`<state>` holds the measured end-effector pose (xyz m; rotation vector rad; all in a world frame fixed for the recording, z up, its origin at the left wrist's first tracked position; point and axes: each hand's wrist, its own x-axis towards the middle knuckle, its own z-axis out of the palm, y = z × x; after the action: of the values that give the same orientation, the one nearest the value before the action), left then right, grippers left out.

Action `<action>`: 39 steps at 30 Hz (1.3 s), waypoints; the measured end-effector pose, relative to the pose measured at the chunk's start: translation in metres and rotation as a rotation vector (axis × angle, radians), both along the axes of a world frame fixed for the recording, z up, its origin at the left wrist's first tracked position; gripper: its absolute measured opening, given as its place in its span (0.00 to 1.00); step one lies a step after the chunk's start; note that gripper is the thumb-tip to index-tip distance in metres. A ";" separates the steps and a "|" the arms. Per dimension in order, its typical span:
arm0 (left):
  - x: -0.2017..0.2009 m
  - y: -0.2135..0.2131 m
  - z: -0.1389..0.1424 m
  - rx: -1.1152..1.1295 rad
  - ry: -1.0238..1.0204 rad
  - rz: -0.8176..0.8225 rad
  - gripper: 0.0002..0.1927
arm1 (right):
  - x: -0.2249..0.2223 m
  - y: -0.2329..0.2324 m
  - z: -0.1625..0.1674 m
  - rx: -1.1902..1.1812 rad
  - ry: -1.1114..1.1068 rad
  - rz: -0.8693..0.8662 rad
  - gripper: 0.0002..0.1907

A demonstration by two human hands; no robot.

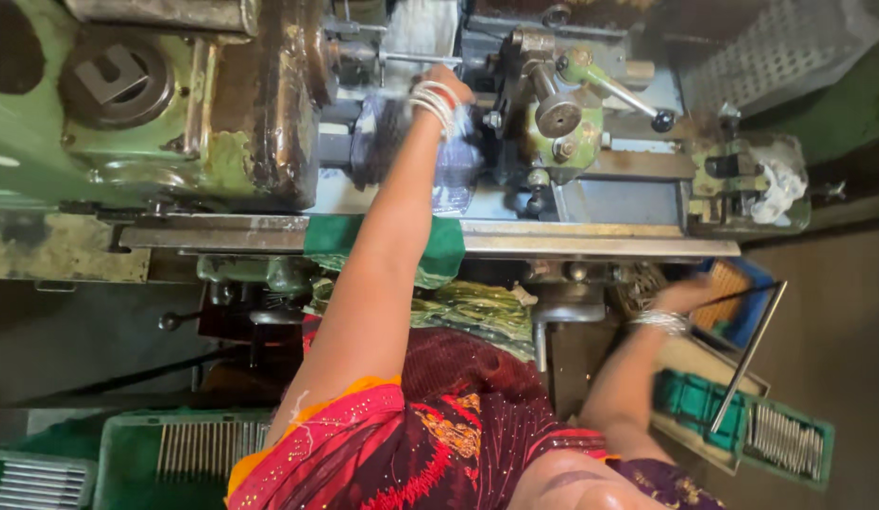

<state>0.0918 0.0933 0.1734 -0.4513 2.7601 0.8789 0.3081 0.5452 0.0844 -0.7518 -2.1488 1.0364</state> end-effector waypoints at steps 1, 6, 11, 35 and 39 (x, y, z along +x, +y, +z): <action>0.002 0.009 0.008 -0.037 -0.003 0.027 0.36 | 0.010 -0.030 -0.025 -0.165 -0.255 0.144 0.18; 0.063 -0.010 0.046 -0.005 0.356 0.061 0.38 | 0.021 -0.025 -0.035 -0.270 -0.390 0.353 0.16; 0.217 -0.132 0.059 0.092 0.933 -0.043 0.29 | 0.041 -0.010 -0.014 -0.155 -0.294 0.549 0.15; 0.558 -0.168 -0.087 -0.195 1.010 0.705 0.15 | 0.192 -0.543 -0.027 -0.736 -0.905 1.800 0.07; 0.559 -0.161 -0.095 -0.175 0.893 0.675 0.14 | 0.193 -0.539 -0.014 -0.756 -1.095 1.614 0.10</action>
<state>0.6508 -0.0677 0.0787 -1.3677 3.5619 1.1972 0.5010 0.0062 0.0705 0.6564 -3.2490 2.7996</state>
